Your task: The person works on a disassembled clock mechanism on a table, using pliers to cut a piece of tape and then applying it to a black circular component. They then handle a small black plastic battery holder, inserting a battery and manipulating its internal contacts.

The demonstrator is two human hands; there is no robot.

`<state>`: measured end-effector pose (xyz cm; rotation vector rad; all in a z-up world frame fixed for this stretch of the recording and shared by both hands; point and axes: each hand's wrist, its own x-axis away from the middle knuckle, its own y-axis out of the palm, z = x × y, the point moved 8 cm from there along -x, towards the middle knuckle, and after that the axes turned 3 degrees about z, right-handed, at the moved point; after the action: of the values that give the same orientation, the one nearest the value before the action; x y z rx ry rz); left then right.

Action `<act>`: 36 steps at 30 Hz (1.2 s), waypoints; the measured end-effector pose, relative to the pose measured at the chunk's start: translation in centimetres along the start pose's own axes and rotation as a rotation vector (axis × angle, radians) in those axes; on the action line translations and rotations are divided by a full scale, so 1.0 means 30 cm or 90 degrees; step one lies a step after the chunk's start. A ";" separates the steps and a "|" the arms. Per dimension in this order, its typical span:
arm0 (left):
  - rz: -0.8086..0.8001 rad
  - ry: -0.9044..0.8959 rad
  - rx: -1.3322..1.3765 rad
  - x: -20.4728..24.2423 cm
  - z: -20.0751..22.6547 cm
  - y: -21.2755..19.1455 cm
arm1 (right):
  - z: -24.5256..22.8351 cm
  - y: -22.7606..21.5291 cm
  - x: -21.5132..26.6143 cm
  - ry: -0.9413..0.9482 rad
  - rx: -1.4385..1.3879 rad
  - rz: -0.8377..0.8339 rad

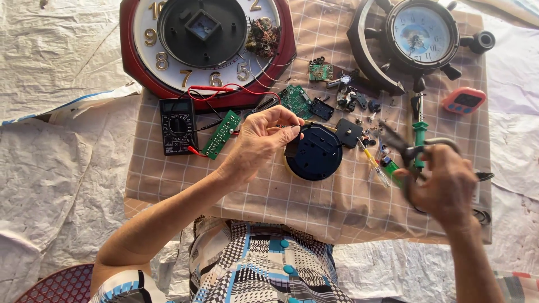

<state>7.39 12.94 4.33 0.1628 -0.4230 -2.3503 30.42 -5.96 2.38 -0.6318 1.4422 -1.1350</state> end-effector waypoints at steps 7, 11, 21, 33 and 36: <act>-0.027 -0.028 0.042 0.004 -0.049 0.014 | -0.220 -0.027 -0.081 -0.035 -0.118 -0.107; -0.044 -0.055 0.074 0.009 -0.066 0.029 | -0.262 -0.039 -0.114 -0.070 -0.113 -0.108; -0.062 -0.140 0.086 0.009 -0.147 0.056 | -0.328 -0.075 -0.151 -0.091 -0.106 -0.110; -0.054 -0.153 0.086 0.007 -0.175 0.066 | -0.360 -0.083 -0.147 -0.096 -0.102 -0.133; -0.060 -0.150 0.100 0.009 -0.170 0.071 | -0.359 -0.085 -0.141 -0.110 -0.104 -0.115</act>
<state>9.76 10.01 0.27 -0.0231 -0.7300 -2.4376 20.55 -0.17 5.38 -0.9671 1.3577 -1.0784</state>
